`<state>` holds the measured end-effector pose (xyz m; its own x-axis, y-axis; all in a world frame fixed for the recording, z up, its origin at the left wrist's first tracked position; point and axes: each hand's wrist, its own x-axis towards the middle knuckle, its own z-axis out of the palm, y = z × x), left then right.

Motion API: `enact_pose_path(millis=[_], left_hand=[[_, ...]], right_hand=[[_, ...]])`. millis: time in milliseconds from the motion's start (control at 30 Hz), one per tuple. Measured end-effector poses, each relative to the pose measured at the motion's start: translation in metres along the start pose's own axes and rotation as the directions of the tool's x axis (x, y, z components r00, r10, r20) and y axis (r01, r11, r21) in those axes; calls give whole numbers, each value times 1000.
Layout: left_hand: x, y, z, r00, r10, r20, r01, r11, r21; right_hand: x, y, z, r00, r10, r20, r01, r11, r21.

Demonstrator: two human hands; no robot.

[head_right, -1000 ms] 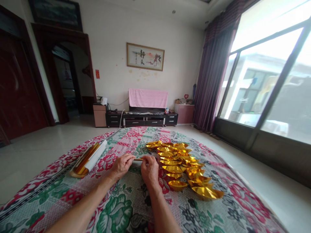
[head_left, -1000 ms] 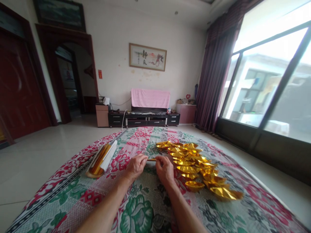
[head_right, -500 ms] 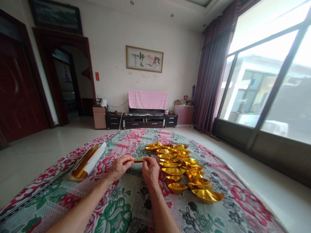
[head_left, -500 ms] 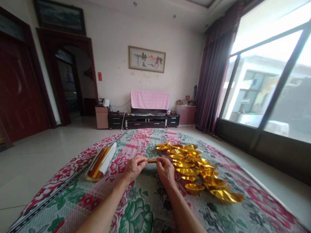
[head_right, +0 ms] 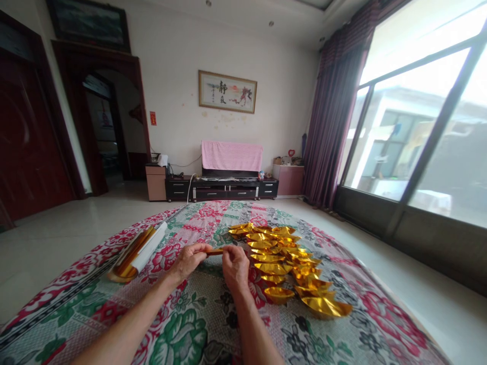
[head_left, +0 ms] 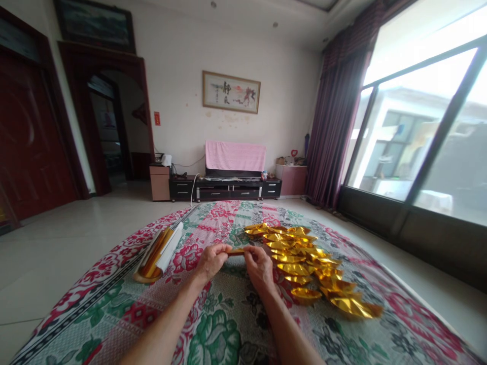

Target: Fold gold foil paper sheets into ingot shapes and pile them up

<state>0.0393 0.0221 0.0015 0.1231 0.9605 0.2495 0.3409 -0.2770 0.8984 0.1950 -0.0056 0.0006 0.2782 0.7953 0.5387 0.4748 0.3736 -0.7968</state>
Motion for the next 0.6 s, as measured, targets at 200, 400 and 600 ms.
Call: enact_pose_path(millis=[200,400,600], left_hand=[[1,-2,1,1000,16,12,-16,1000,21],[1,0,1,999,35,6,-36,999,39],[3,-6,2,998,50,25,-52,996,72]], right_hand=[[0,2,2,999,-44,25,46,995,-93],[-4,1,4,989,-123,79,131,985,-109],[-3,2,4,987,-106,119,120,986,-113]])
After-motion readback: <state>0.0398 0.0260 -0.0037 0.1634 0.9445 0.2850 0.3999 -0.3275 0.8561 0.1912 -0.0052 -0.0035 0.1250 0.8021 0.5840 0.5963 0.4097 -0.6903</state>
